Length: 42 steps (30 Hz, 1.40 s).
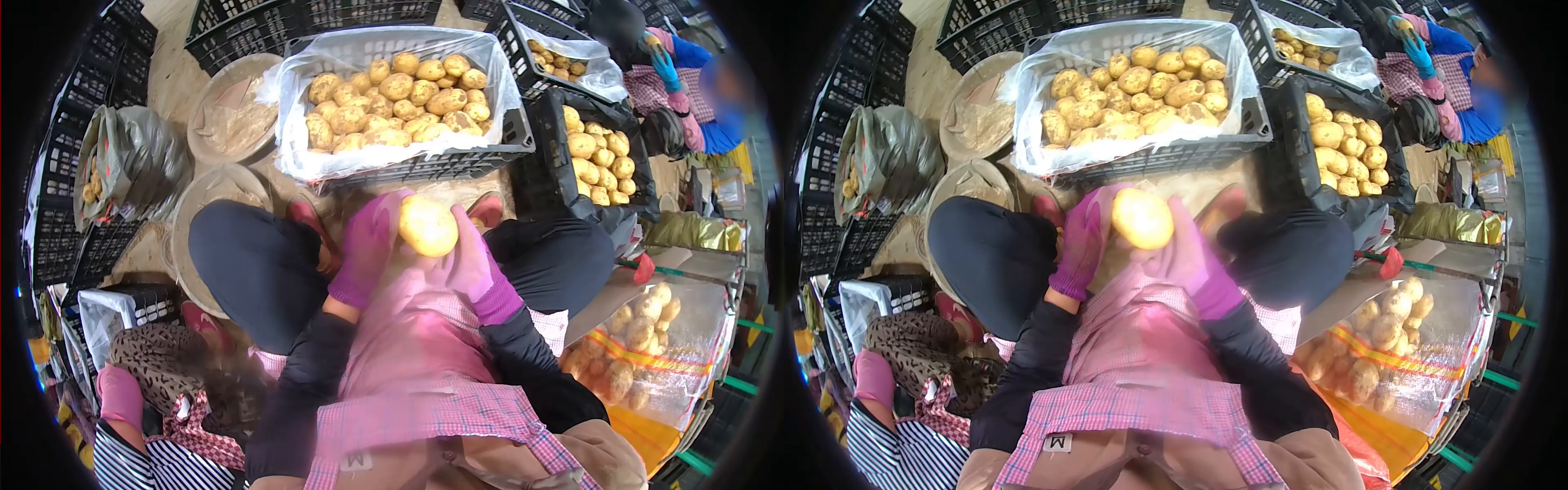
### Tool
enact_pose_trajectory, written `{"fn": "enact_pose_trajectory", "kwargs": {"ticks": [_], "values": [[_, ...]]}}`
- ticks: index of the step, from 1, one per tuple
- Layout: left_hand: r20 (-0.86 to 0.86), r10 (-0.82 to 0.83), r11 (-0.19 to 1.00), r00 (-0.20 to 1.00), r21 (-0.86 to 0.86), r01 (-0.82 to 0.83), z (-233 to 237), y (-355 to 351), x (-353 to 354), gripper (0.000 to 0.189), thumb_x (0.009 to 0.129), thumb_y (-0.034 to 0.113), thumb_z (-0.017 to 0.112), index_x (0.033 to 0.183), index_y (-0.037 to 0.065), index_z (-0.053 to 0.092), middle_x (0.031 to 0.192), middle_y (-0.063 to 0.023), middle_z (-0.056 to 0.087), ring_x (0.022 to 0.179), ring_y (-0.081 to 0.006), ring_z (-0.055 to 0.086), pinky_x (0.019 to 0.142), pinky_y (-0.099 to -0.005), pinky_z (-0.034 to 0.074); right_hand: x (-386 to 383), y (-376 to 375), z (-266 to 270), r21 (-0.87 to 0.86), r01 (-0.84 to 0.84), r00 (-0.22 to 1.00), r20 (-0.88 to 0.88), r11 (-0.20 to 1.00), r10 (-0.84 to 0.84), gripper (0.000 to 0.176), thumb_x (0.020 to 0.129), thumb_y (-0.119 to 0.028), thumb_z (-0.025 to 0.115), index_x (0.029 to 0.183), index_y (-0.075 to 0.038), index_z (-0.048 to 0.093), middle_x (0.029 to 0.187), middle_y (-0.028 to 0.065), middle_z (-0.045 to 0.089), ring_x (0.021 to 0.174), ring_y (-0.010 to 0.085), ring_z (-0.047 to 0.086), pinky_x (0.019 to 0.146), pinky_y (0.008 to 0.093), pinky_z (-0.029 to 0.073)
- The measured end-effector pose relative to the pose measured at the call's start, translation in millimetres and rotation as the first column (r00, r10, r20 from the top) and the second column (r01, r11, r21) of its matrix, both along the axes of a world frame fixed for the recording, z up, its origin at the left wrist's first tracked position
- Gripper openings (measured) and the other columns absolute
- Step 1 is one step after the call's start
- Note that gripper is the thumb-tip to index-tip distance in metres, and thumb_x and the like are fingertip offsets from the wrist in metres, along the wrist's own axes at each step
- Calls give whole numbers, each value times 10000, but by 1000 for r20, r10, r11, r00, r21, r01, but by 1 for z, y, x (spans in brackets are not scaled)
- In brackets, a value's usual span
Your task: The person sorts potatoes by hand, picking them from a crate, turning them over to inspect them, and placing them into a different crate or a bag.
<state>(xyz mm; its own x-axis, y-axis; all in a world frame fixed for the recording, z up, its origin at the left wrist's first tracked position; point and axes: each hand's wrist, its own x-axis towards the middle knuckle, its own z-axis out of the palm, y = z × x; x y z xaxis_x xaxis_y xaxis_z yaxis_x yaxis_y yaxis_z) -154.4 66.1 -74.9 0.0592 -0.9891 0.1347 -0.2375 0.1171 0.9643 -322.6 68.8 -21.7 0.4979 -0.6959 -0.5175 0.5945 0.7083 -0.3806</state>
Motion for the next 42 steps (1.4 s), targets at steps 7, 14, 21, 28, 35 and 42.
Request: {"fn": "enact_pose_trajectory", "kwargs": {"ticks": [7,14,21,28,35,42], "values": [[-88,-182,980,979,68,188,21,1,-11,457,961,211,508,1362,-5,478,1333,-162,554,1231,-296,533,1045,-390,399,-14,-6,-18,236,104,968,201,966,-153,509,985,-453,463,1332,-83,507,1275,109,605,1130,239,601,906,388,515],[29,-322,946,946,61,320,26,2,-35,485,925,123,568,1383,11,455,1387,-169,490,1272,-285,491,1057,-373,396,-98,-66,18,116,530,831,128,840,-541,520,975,-466,461,1337,-95,498,1265,127,589,1141,287,563,871,354,522],[-111,-300,938,947,148,314,24,-2,-37,451,925,129,582,1356,27,494,1269,-154,559,1109,-222,563,953,-337,457,-119,-60,47,17,485,789,424,874,-445,578,921,-381,536,1402,-83,422,1416,144,438,1247,335,458,932,409,468],[-103,-323,924,941,178,337,19,2,-35,434,930,141,587,1343,29,511,1251,-142,571,1066,-215,579,931,-330,467,-89,-61,43,-740,-36,561,-571,671,-599,452,941,-259,542,1326,-37,459,1304,97,580,1212,195,535,943,314,456],[-116,-329,916,937,203,346,18,7,-32,412,942,122,561,1336,12,508,1291,-125,560,1140,-200,557,982,-316,440,-83,-42,84,-568,-471,110,-797,675,-594,363,945,-248,488,1302,-195,528,1319,-83,582,1246,73,511,1005,329,372],[-150,-314,893,938,290,345,18,8,-33,412,939,109,546,1335,5,505,1313,-105,553,1194,-185,536,1015,-305,415,-100,-27,80,-225,496,863,235,839,-447,383,938,-205,546,1282,-50,477,1354,98,539,1189,213,564,951,337,458]]}}
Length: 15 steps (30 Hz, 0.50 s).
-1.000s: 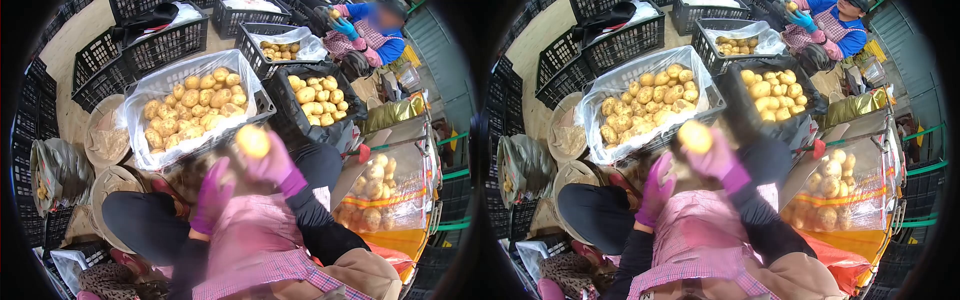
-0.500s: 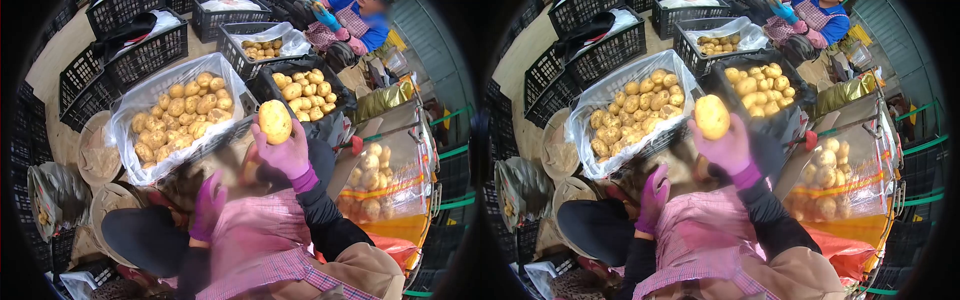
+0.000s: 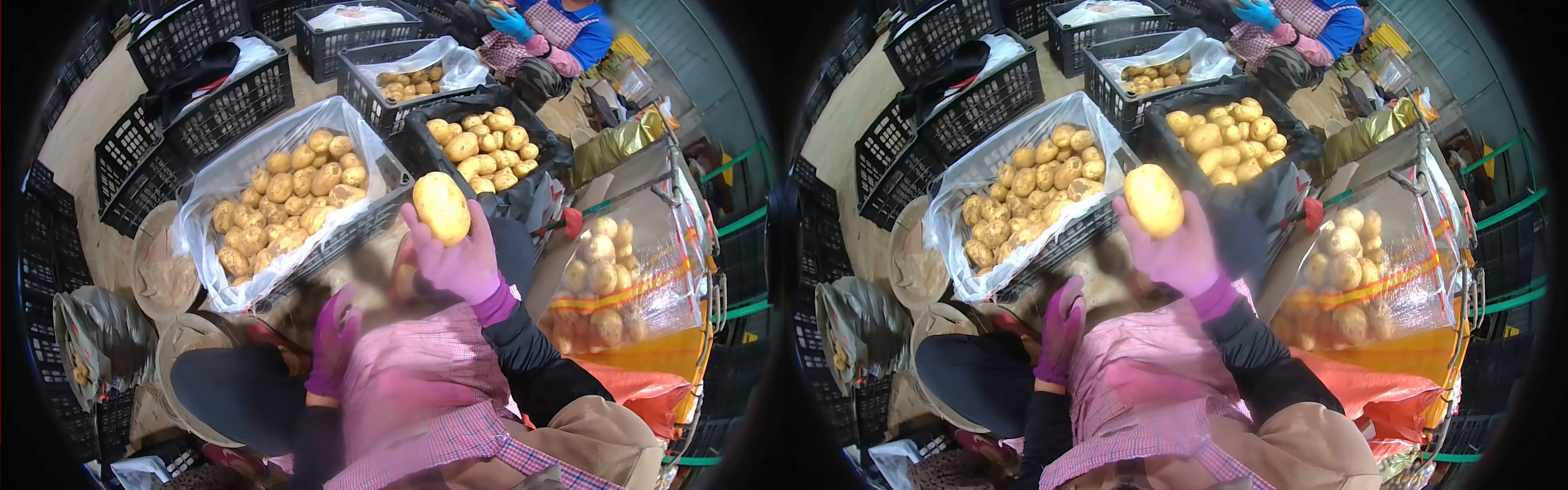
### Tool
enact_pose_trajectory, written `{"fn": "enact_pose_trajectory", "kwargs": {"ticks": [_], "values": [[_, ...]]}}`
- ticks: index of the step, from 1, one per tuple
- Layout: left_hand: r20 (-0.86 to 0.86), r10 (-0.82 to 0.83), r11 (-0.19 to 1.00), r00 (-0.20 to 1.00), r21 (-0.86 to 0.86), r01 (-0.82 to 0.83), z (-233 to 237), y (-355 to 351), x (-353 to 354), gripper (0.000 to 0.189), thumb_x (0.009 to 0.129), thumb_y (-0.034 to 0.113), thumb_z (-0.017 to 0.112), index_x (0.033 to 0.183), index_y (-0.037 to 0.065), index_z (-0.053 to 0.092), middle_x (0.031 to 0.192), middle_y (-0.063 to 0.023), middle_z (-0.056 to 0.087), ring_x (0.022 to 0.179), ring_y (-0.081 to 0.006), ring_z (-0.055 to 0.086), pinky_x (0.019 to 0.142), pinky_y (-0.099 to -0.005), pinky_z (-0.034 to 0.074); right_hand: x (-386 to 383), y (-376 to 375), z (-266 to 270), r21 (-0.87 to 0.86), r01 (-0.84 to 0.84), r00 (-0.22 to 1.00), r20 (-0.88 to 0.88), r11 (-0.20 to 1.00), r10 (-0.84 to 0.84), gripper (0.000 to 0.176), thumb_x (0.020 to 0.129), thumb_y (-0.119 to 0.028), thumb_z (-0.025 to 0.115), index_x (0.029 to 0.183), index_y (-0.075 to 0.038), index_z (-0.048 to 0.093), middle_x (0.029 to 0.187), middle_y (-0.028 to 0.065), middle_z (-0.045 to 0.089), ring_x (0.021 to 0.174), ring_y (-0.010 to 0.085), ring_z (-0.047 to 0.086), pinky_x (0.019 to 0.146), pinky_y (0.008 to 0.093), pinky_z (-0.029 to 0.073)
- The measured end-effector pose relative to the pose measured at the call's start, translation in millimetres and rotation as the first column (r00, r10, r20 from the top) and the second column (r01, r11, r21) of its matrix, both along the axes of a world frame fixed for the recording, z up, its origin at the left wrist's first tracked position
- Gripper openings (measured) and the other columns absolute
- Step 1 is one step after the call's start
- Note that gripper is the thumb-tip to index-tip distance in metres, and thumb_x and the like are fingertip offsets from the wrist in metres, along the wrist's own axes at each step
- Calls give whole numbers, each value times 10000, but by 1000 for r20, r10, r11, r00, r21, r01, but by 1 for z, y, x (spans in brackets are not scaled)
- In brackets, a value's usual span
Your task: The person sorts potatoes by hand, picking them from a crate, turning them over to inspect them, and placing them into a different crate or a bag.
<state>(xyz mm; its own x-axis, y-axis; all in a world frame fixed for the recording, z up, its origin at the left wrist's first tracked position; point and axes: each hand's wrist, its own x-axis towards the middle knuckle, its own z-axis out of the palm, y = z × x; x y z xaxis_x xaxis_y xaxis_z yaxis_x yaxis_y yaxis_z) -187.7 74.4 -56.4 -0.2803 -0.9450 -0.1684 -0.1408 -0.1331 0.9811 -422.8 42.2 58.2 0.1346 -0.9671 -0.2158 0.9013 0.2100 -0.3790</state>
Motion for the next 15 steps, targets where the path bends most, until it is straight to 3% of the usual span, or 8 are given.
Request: {"fn": "enact_pose_trajectory", "kwargs": {"ticks": [3,4,6,8,10,11,12,15], "values": [[-59,18,993,998,-112,-25,-9,-5,0,483,911,239,615,1348,55,520,1309,-161,538,1182,-274,543,999,-377,439,-2,8,-13,-68,69,717,-691,995,-97,480,941,-339,522,1324,-56,468,1336,134,532,1097,251,596,869,360,505],[189,96,945,977,-326,-29,-11,-13,-1,515,898,257,627,1358,60,507,1330,-164,526,1205,-292,529,1018,-395,423,0,11,-9,-94,134,711,-685,987,-162,520,936,-398,512,1335,-66,473,1311,141,544,1028,246,616,814,356,521],[543,374,728,752,-674,124,-13,-37,-3,580,872,294,650,1380,69,483,1373,-171,504,1251,-328,499,1056,-431,392,-5,18,-9,-24,53,952,-300,998,-58,584,919,-495,496,1346,-97,489,1268,148,563,886,218,625,708,336,525],[534,509,619,675,-772,144,-9,-70,0,684,817,285,671,1404,22,439,1420,-195,461,1345,-354,396,1118,-469,283,-21,23,-11,-25,-215,925,314,976,212,601,902,-541,495,1341,-131,508,1222,150,587,791,198,607,642,323,508],[624,498,624,601,-740,251,-34,-92,15,805,754,344,719,1428,38,405,1433,-184,450,1352,-355,380,1122,-469,273,-22,36,-2,4,-212,902,385,977,194,591,895,-556,501,1330,-157,523,1168,153,619,750,208,594,613,330,498],[691,234,817,684,-521,247,-38,-100,21,833,741,300,733,1451,73,361,1444,-185,411,1355,-369,344,1132,-485,249,-20,47,0,27,-186,893,421,982,158,587,891,-564,504,1325,-170,531,1142,154,635,729,213,587,599,333,493],[730,356,672,583,-634,384,-67,-108,27,690,777,277,693,1383,44,458,1304,-199,538,1232,-372,482,1070,-472,346,-10,64,-1,-174,56,979,-186,983,-89,568,929,-533,487,1363,-167,493,1203,182,613,862,264,609,696,376,511],[632,220,794,743,-558,239,-87,-142,46,398,859,177,584,1219,9,599,1061,-198,664,970,-355,634,871,-436,482,-25,114,9,-224,-35,903,410,974,127,542,980,-506,459,1410,-177,450,1307,237,551,1139,345,590,953,425,484]]}}
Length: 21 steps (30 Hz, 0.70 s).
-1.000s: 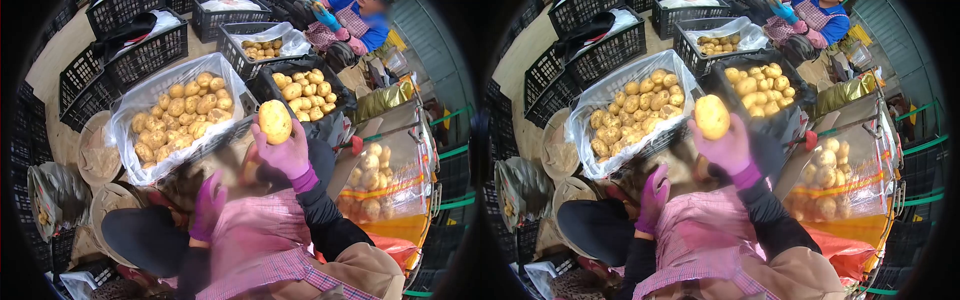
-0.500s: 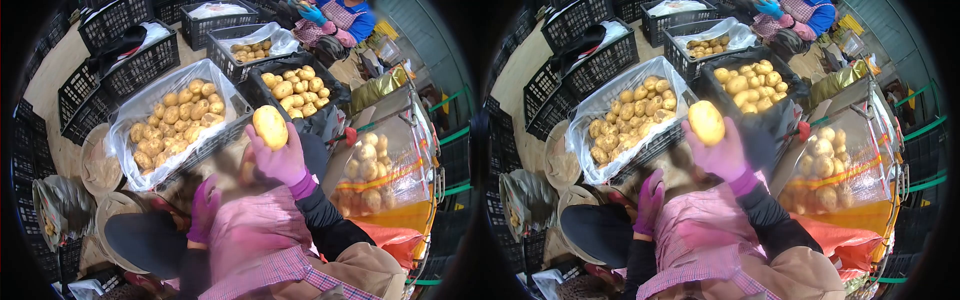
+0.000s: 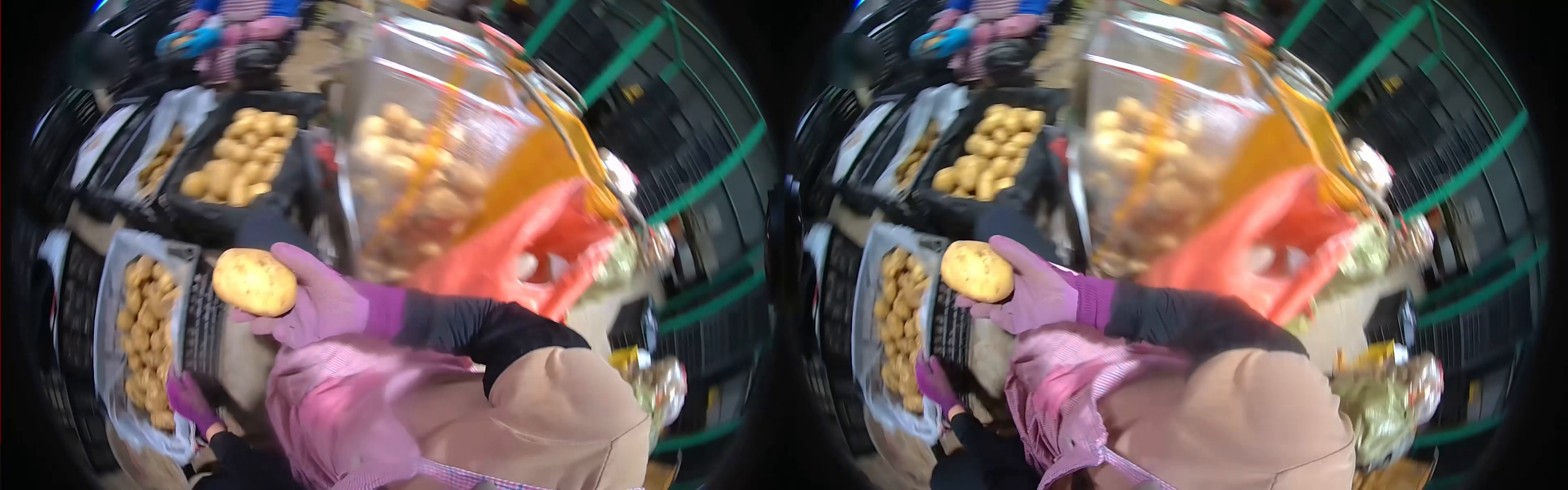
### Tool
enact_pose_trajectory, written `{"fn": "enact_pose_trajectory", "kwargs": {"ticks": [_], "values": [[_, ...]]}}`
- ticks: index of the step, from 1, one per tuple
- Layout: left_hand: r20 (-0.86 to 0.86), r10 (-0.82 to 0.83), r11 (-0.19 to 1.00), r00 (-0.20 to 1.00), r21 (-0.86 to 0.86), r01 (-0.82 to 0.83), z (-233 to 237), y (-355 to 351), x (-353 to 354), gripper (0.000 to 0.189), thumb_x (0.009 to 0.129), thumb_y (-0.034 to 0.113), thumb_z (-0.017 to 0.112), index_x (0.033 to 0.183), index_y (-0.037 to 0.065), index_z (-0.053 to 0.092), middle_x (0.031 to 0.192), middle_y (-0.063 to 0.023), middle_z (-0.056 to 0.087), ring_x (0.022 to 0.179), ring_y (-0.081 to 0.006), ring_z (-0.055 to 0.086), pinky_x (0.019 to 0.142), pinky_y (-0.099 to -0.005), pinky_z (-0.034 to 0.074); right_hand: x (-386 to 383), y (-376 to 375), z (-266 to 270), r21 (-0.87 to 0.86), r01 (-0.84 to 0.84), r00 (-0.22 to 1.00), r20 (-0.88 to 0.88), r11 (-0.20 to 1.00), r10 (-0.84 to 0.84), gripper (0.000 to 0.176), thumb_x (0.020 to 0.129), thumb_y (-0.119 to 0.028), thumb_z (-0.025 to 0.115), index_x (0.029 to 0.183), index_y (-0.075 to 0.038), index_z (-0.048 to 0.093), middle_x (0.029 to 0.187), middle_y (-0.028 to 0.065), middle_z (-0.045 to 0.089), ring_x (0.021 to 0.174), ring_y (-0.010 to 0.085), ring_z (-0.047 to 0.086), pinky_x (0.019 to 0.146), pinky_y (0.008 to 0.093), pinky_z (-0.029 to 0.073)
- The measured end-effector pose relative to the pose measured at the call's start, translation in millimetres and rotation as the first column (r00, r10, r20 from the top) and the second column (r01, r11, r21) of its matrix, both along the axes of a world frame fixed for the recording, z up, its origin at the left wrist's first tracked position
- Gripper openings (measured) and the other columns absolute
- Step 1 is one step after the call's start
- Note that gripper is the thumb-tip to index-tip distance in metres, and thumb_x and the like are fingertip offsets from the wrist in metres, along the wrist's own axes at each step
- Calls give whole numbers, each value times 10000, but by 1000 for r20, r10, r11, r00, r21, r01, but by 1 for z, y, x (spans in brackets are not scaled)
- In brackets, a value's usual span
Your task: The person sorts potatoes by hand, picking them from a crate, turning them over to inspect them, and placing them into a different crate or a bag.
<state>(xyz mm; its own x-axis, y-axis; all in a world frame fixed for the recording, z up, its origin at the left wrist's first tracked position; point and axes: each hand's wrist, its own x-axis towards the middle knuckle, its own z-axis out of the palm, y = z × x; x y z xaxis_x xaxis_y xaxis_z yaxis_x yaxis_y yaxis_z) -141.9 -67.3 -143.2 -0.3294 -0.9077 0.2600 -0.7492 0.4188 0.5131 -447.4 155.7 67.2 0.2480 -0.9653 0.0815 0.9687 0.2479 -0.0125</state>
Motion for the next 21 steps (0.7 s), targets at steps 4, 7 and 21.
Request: {"fn": "enact_pose_trajectory", "kwargs": {"ticks": [4,7,21], "values": [[116,-19,997,993,-73,28,-10,-2,12,362,886,158,566,1225,35,596,1169,-168,641,1053,-338,603,917,-412,452,-12,103,51,157,228,939,-296,961,-174,584,966,-447,523,1397,-61,450,1334,187,543,1212,302,543,971,396,485],[25,-21,1000,999,7,20,-9,-7,14,342,889,167,570,1205,41,597,1151,-156,647,1050,-339,604,916,-402,449,-31,199,105,-3,488,356,-912,873,-202,590,954,-370,561,1401,-5,435,1319,139,560,1191,225,557,987,350,474],[140,-37,999,989,5,36,-21,-29,22,345,920,249,612,1216,71,601,1150,-163,643,1044,-355,600,883,-415,452,-129,516,64,907,207,581,-415,366,700,529,930,-461,570,1265,-52,560,1062,108,700,850,244,711,686,289,574]]}}
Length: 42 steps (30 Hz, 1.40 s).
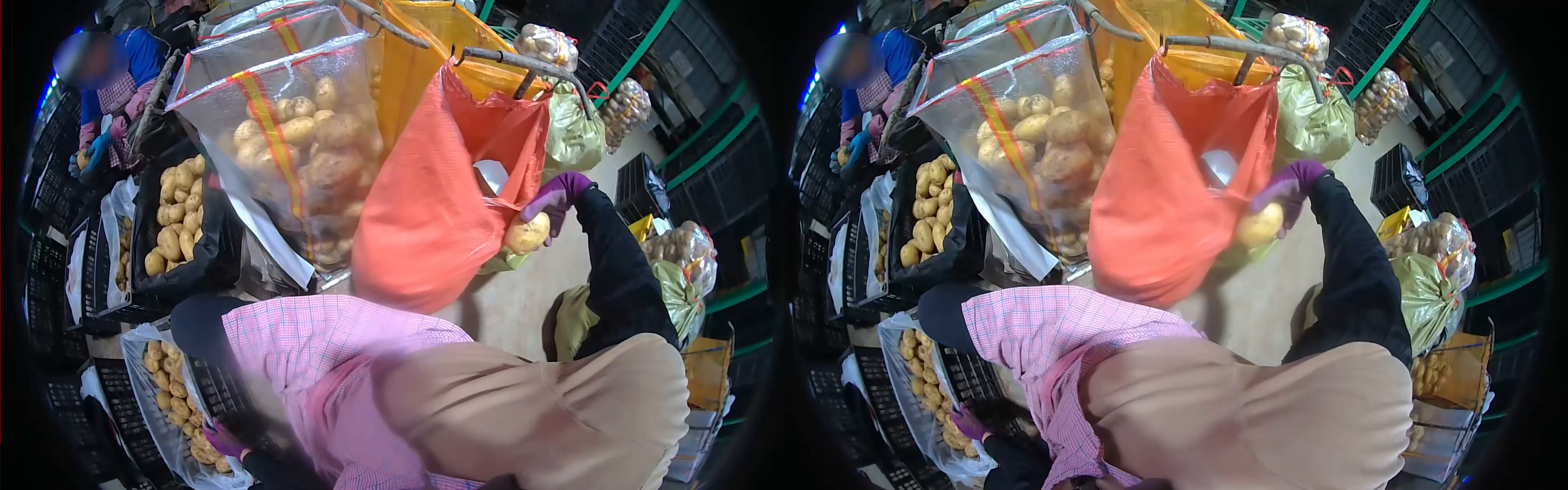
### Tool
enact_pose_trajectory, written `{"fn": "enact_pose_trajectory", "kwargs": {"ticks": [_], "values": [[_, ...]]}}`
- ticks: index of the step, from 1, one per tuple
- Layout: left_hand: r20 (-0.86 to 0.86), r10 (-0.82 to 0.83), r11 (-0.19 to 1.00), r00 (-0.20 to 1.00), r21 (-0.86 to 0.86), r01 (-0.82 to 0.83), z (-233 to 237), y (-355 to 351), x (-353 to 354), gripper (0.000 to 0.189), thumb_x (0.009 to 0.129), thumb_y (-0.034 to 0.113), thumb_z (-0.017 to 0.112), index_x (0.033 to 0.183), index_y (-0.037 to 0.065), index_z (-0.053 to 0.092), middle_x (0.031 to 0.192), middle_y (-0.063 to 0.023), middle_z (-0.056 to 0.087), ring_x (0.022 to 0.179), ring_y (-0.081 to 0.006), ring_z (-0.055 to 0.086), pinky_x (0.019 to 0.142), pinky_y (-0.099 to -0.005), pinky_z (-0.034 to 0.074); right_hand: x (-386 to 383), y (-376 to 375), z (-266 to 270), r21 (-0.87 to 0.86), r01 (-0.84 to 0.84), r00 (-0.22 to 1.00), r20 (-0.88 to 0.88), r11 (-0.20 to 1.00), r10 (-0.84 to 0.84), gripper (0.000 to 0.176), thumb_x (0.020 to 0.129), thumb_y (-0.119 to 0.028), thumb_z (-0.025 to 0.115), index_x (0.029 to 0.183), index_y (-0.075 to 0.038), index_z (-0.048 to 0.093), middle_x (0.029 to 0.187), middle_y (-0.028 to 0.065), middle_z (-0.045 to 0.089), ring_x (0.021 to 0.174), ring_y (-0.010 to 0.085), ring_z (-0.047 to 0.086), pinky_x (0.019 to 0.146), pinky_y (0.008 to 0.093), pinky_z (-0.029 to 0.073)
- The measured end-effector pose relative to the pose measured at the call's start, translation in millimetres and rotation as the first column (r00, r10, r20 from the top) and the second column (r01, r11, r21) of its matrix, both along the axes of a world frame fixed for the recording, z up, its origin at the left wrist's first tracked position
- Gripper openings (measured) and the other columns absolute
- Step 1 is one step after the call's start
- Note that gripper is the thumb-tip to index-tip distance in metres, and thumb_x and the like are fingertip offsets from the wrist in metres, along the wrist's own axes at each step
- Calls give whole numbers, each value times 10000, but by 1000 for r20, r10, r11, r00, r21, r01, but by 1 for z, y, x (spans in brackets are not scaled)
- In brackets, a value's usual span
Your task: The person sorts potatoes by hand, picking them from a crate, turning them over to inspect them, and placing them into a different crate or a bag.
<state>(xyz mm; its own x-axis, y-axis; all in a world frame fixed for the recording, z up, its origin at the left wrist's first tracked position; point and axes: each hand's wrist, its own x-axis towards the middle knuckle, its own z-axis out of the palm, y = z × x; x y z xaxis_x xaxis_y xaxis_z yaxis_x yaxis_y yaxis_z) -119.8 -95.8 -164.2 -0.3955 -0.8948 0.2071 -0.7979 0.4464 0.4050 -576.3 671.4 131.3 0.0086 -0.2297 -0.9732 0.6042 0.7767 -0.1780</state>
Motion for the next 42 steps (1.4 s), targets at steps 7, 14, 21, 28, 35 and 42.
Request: {"fn": "enact_pose_trajectory", "kwargs": {"ticks": [7,14,21,28,35,42], "values": [[17,-4,999,1000,46,3,7,-1,-1,340,921,229,610,1215,57,598,1158,-171,641,1048,-357,601,887,-418,457,5,19,-86,-163,255,947,-158,953,-280,436,929,-444,565,1221,-120,588,1055,71,696,825,244,703,726,317,570],[-58,10,988,998,154,-1,11,2,-9,396,871,212,631,1222,31,598,1135,-171,655,1047,-332,620,917,-414,461,-28,-36,-159,-104,-22,782,-621,994,-47,372,914,-398,587,1159,-119,611,1005,77,686,805,256,692,695,347,556],[-50,180,984,982,-1,-180,26,29,-33,362,772,343,664,1045,106,682,989,-178,673,972,-380,623,838,-470,477,-54,-98,-180,234,-324,428,-828,917,362,308,899,-352,609,1096,-117,634,954,83,675,785,269,681,665,376,542],[-187,195,979,963,-23,-202,29,42,-37,289,720,237,698,999,160,683,934,-87,668,939,-303,607,857,-435,444,-2,-212,-74,697,-592,6,-498,405,867,244,884,-306,631,1034,-115,657,904,89,665,765,281,669,634,406,528],[-328,158,956,931,-184,-227,30,54,-40,373,738,222,694,1098,134,650,982,-77,639,964,-305,580,879,-456,431,117,-521,-46,506,-834,-548,-803,220,-232,211,846,-266,693,986,-109,671,927,95,670,783,307,665,648,416,531],[-226,301,946,926,-49,-319,54,62,-48,274,751,222,647,1014,148,637,964,-120,611,931,-329,560,816,-464,418,167,-907,-237,376,-925,-357,-814,52,-458,554,827,-376,671,1293,-100,553,1150,153,632,1024,317,622,852,438,498]]}}
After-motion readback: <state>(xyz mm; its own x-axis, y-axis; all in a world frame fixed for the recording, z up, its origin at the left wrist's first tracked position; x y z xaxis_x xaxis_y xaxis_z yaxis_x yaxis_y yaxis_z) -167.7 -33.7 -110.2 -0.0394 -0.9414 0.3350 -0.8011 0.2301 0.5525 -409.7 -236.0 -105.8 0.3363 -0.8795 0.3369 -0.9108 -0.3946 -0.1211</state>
